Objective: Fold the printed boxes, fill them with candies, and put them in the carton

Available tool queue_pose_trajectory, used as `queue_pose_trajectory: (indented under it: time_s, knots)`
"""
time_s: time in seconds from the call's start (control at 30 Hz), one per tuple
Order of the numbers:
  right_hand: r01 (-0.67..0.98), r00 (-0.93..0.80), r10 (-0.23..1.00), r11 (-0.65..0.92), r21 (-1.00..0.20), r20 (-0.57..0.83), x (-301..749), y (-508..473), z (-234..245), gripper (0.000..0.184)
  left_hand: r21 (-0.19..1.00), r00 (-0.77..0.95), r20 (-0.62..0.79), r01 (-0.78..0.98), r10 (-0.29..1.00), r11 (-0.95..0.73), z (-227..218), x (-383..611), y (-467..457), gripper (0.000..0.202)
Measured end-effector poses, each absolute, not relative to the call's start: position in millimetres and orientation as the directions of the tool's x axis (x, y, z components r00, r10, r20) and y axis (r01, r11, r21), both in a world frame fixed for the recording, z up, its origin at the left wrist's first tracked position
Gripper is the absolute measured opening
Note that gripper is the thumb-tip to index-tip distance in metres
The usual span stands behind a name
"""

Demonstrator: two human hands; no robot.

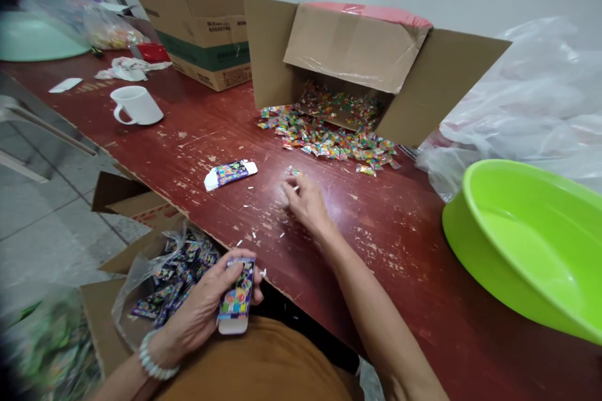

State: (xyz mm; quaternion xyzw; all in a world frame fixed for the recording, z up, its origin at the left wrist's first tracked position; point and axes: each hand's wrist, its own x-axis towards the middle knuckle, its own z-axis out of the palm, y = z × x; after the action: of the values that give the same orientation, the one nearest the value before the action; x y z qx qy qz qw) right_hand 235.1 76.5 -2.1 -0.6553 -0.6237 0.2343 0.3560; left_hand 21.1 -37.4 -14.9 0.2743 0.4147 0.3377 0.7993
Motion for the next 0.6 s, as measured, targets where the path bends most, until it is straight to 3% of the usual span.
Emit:
queue_pose_trajectory:
  time_s: [0.1,0.23,0.33,0.4,0.5,0.53,0.6]
  knots:
    - [0.726,0.256,0.958,-0.103,-0.679,0.128,249,120,-10,0.023,0.688,0.428,-0.557,-0.242,0.712,0.684,-24,-7,-43,0.037]
    - [0.759,0.278,0.956,-0.157,-0.632,0.096,253,138,-23,0.016,0.823,0.399,-0.529,0.023,0.749,0.568,-33,-62,-30,0.035]
    - [0.767,0.239,0.967,-0.135,-0.627,0.085,249,129,-26,0.013,0.835,0.581,-0.549,0.344,0.601,0.429,-31,-92,-19,0.035]
    - [0.728,0.189,0.980,-0.098,-0.678,0.060,243,112,-24,0.014,0.812,0.652,-0.583,0.444,0.485,0.378,-27,-98,-15,0.034]
    - [0.405,0.002,0.999,-0.047,-0.913,-0.050,224,72,-13,0.021,0.811,0.650,-0.571,0.355,0.502,0.464,-21,-91,-12,0.031]
    - [0.261,-0.101,0.992,-0.048,-0.964,-0.076,216,57,-9,0.025,0.822,0.635,-0.546,0.280,0.546,0.496,-19,-85,-12,0.031]
    - [0.138,-0.231,0.971,-0.024,-0.990,-0.055,198,29,0,0.022,0.850,0.595,-0.475,0.119,0.649,0.513,-15,-70,-11,0.032]
